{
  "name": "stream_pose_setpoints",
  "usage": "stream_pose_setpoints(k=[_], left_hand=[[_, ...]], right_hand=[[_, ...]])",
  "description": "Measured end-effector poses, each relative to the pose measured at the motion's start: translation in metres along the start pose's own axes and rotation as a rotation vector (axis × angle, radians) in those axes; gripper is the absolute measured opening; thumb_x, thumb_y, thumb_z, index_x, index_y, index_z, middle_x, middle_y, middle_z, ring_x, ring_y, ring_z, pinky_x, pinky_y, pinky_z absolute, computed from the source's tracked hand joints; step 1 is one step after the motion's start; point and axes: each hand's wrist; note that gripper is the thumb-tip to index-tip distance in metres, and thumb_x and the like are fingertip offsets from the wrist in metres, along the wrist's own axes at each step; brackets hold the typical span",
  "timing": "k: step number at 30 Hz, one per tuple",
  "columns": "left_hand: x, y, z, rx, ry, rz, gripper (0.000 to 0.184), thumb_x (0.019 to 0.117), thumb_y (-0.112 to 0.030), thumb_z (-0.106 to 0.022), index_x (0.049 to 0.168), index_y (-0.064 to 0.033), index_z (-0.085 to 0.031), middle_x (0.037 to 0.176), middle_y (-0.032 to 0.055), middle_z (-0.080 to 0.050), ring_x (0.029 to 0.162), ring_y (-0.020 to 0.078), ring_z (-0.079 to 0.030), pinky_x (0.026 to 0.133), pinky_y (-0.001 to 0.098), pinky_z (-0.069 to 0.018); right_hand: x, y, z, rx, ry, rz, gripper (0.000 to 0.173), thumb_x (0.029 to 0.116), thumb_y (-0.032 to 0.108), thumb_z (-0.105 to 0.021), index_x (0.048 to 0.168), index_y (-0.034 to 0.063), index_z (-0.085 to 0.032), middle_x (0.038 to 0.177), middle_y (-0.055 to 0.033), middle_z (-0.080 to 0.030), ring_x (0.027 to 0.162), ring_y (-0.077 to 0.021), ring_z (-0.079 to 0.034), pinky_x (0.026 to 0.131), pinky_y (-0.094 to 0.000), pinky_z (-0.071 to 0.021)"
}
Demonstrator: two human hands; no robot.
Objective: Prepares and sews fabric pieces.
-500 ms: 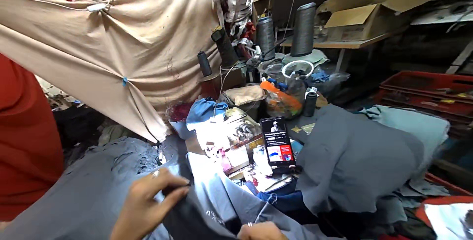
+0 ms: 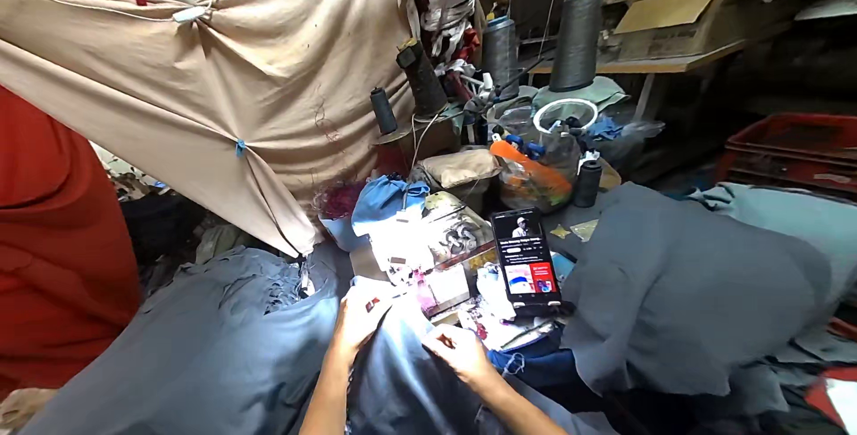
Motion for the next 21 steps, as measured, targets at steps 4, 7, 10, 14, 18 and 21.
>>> stream_pose_setpoints(k=[4,7,10,14,18,21], left_hand=[[0.005,-0.001,-0.001,-0.057,-0.093,-0.096,0.020,0.0942,-0.024,-0.070,0.104,-0.0097,-0.081,0.105,0.0078,-0.076,0.099,0.0174,-0.070,0.093,0.0369,-0.0559],[0.010,-0.004,-0.011,-0.025,-0.078,-0.028,0.020,0.0939,-0.021,-0.071,0.102,-0.0059,-0.080,0.108,0.0122,-0.075,0.107,0.0232,-0.070,0.100,0.0405,-0.0538],[0.012,-0.008,-0.022,-0.007,-0.083,0.047,0.023,0.0942,-0.022,-0.070,0.104,-0.0034,-0.079,0.110,0.0128,-0.075,0.109,0.0225,-0.070,0.103,0.0402,-0.0519],[0.007,-0.010,-0.028,-0.007,-0.124,0.079,0.025,0.0941,-0.021,-0.069,0.107,-0.0009,-0.077,0.108,0.0146,-0.075,0.107,0.0229,-0.071,0.103,0.0393,-0.0521],[-0.003,-0.013,-0.028,-0.008,-0.139,0.016,0.024,0.0957,-0.017,-0.065,0.105,0.0017,-0.077,0.105,0.0172,-0.076,0.104,0.0256,-0.072,0.100,0.0405,-0.0539],[-0.005,-0.012,-0.034,-0.029,-0.167,0.004,0.022,0.0938,-0.018,-0.067,0.102,-0.0001,-0.078,0.102,0.0148,-0.076,0.101,0.0233,-0.073,0.098,0.0400,-0.0556]], right_hand=[[0.006,0.008,0.000,-0.069,-0.167,0.090,0.027,0.0906,0.030,-0.072,0.085,0.0032,-0.074,0.085,-0.0063,-0.070,0.081,-0.0111,-0.065,0.077,-0.0300,-0.0541],[0.014,0.005,0.005,-0.114,-0.150,0.058,0.028,0.0872,0.027,-0.075,0.090,-0.0005,-0.073,0.095,-0.0127,-0.070,0.090,-0.0182,-0.066,0.083,-0.0352,-0.0539],[0.023,0.003,0.010,-0.024,-0.044,-0.078,0.027,0.0840,0.027,-0.078,0.092,0.0030,-0.068,0.085,-0.0037,-0.064,0.079,-0.0108,-0.060,0.075,-0.0307,-0.0507],[0.021,0.006,0.018,0.048,0.165,-0.199,0.020,0.0920,0.024,-0.073,0.094,0.0043,-0.074,0.085,-0.0011,-0.068,0.081,-0.0076,-0.062,0.079,-0.0311,-0.0521],[0.007,0.006,0.019,0.096,0.236,-0.241,0.021,0.0923,0.023,-0.072,0.076,0.0101,-0.070,0.070,0.0079,-0.062,0.067,-0.0012,-0.057,0.068,-0.0259,-0.0486],[-0.002,0.002,0.017,0.137,0.239,-0.263,0.023,0.0902,0.022,-0.074,0.070,0.0128,-0.068,0.060,0.0113,-0.056,0.053,0.0024,-0.047,0.053,-0.0205,-0.0398]])
Point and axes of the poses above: each hand's wrist, its own x-axis towards the middle knuckle, its own z-axis out of the back of the hand, y = z × x
